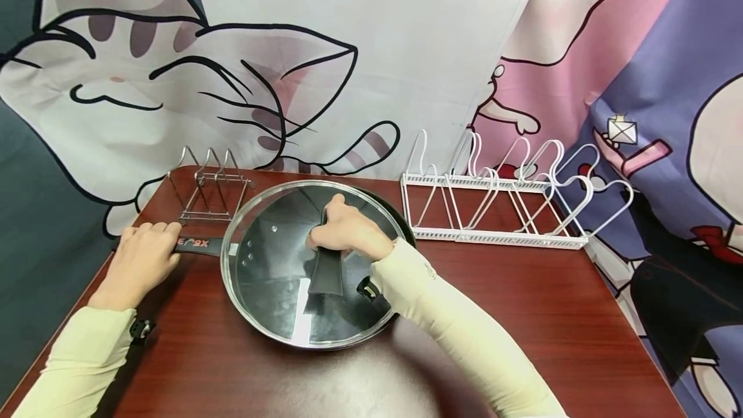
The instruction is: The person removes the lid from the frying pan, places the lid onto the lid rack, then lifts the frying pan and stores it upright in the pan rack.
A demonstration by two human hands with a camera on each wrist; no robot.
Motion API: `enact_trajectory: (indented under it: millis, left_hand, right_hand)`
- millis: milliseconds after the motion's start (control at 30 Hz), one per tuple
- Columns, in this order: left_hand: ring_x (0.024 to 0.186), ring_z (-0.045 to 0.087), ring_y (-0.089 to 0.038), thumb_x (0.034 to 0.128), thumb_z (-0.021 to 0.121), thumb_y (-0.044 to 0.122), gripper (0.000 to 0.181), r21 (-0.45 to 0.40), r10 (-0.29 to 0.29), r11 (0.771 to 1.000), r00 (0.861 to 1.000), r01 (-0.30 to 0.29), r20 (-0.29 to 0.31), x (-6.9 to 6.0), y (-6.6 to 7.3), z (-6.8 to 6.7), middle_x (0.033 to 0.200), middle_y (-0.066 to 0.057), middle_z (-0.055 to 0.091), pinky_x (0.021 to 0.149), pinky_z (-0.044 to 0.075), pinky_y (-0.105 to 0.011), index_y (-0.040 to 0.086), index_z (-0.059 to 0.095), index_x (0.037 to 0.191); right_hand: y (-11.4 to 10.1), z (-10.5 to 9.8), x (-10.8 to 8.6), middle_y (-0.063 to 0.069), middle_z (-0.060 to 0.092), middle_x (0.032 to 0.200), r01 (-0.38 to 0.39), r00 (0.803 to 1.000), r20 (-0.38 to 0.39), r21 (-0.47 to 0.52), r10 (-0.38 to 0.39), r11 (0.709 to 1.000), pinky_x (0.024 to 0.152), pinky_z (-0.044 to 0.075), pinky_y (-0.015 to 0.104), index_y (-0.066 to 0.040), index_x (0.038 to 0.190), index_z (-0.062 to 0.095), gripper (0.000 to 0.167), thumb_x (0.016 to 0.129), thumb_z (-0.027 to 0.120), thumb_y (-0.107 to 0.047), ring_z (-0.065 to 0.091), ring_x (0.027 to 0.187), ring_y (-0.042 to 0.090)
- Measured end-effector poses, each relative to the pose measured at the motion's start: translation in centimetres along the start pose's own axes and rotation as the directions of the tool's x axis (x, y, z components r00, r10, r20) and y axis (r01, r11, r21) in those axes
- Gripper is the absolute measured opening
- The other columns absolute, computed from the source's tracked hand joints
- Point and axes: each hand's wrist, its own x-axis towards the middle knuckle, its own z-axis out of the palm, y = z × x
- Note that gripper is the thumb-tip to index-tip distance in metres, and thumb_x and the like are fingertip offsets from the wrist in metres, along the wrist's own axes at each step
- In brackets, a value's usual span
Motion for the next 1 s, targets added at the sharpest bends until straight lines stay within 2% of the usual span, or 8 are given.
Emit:
enact_trajectory:
  millis: [133, 300, 367, 467, 533, 733, 900, 1000]
  left_hand:
    - [0.064, 0.049, -0.042, 0.0605, 0.065, -0.002, 0.021, -0.005, -0.008, 1.000, 1.000, 0.008, 0.017, 0.3, 0.2, -0.2, 0.066, -0.020, 0.053, 0.058, 0.030, -0.053, -0.004, 0.049, 0.074]
    - [0.063, 0.048, -0.041, 0.0602, 0.064, -0.001, 0.019, -0.009, -0.010, 1.000, 1.000, 0.010, 0.026, 0.3, 0.2, -0.3, 0.063, -0.018, 0.051, 0.058, 0.030, -0.051, -0.003, 0.049, 0.072]
    - [0.062, 0.048, -0.041, 0.0595, 0.063, -0.001, 0.019, -0.012, -0.010, 1.000, 1.000, 0.010, 0.022, 0.2, 0.1, -0.3, 0.063, -0.017, 0.050, 0.057, 0.030, -0.051, -0.003, 0.048, 0.072]
    - [0.062, 0.047, -0.042, 0.0582, 0.061, 0.000, 0.018, -0.025, -0.014, 1.000, 1.000, 0.014, 0.016, 0.2, 0.1, -0.2, 0.063, -0.018, 0.050, 0.057, 0.029, -0.052, -0.004, 0.048, 0.072]
    - [0.063, 0.046, -0.042, 0.0579, 0.060, 0.001, 0.019, -0.030, -0.016, 0.999, 1.000, 0.016, 0.000, 0.1, 0.1, -0.1, 0.064, -0.018, 0.050, 0.058, 0.029, -0.052, -0.004, 0.049, 0.073]
    - [0.078, 0.042, -0.048, 0.0571, 0.059, 0.006, 0.040, -0.074, -0.027, 0.997, 0.998, 0.023, -0.051, -0.2, 0.8, 0.2, 0.083, -0.026, 0.046, 0.071, 0.028, -0.058, -0.007, 0.048, 0.093]
    - [0.095, 0.040, -0.048, 0.0577, 0.055, 0.008, 0.053, -0.143, 0.002, 0.990, 0.999, -0.008, -0.043, 0.3, 2.1, 0.2, 0.103, -0.028, 0.044, 0.083, 0.027, -0.059, -0.009, 0.048, 0.108]
    - [0.102, 0.040, -0.045, 0.0614, 0.052, 0.007, 0.056, -0.178, 0.046, 0.983, 0.999, -0.050, -0.027, 0.6, 2.9, 0.0, 0.111, -0.027, 0.045, 0.088, 0.027, -0.057, -0.009, 0.047, 0.115]
  right_hand:
    - [-0.3, -0.9, -0.2, 0.010, 0.059, 0.081, 0.014, 0.999, -0.043, 0.098, -0.010, 0.995, 0.044, 0.046, 0.030, -0.011, 0.112, 0.033, 0.056, 0.068, 0.065, -0.026, 0.053, 0.046, 0.020]
    - [-0.3, -1.8, -0.6, 0.010, 0.057, 0.086, 0.057, 0.996, -0.084, 0.268, -0.035, 0.962, 0.046, 0.048, 0.031, -0.014, 0.118, 0.033, 0.061, 0.068, 0.067, -0.018, 0.053, 0.050, 0.019]
    - [-0.1, -2.1, -0.5, 0.008, 0.054, 0.081, 0.088, 0.995, -0.068, 0.354, -0.068, 0.931, 0.047, 0.049, 0.033, -0.012, 0.110, 0.037, 0.050, 0.069, 0.065, -0.013, 0.054, 0.050, 0.018]
    - [0.2, -2.4, -0.5, 0.003, 0.045, 0.064, 0.157, 0.988, -0.063, 0.438, -0.144, 0.885, 0.042, 0.046, 0.031, -0.008, 0.085, 0.044, 0.023, 0.069, 0.060, -0.006, 0.049, 0.046, 0.015]
    - [0.3, -2.5, -0.6, 0.002, 0.040, 0.059, 0.177, 0.984, -0.056, 0.485, -0.171, 0.856, 0.040, 0.043, 0.030, -0.007, 0.074, 0.042, 0.019, 0.068, 0.058, -0.002, 0.045, 0.045, 0.015]
    - [0.3, -2.9, -0.9, 0.010, 0.047, 0.086, 0.145, 0.988, -0.040, 0.599, -0.152, 0.788, 0.050, 0.050, 0.031, -0.009, 0.100, 0.036, 0.038, 0.071, 0.060, -0.001, 0.053, 0.059, 0.018]
    - [0.1, -3.2, -0.9, 0.013, 0.047, 0.089, 0.193, 0.978, -0.064, 0.639, -0.199, 0.744, 0.055, 0.051, 0.032, -0.004, 0.098, 0.039, 0.034, 0.071, 0.058, 0.001, 0.056, 0.063, 0.019]
    - [-0.2, -3.3, -0.9, 0.010, 0.045, 0.096, 0.197, 0.977, -0.074, 0.668, -0.199, 0.718, 0.057, 0.051, 0.031, -0.009, 0.107, 0.036, 0.045, 0.071, 0.058, 0.002, 0.056, 0.068, 0.018]
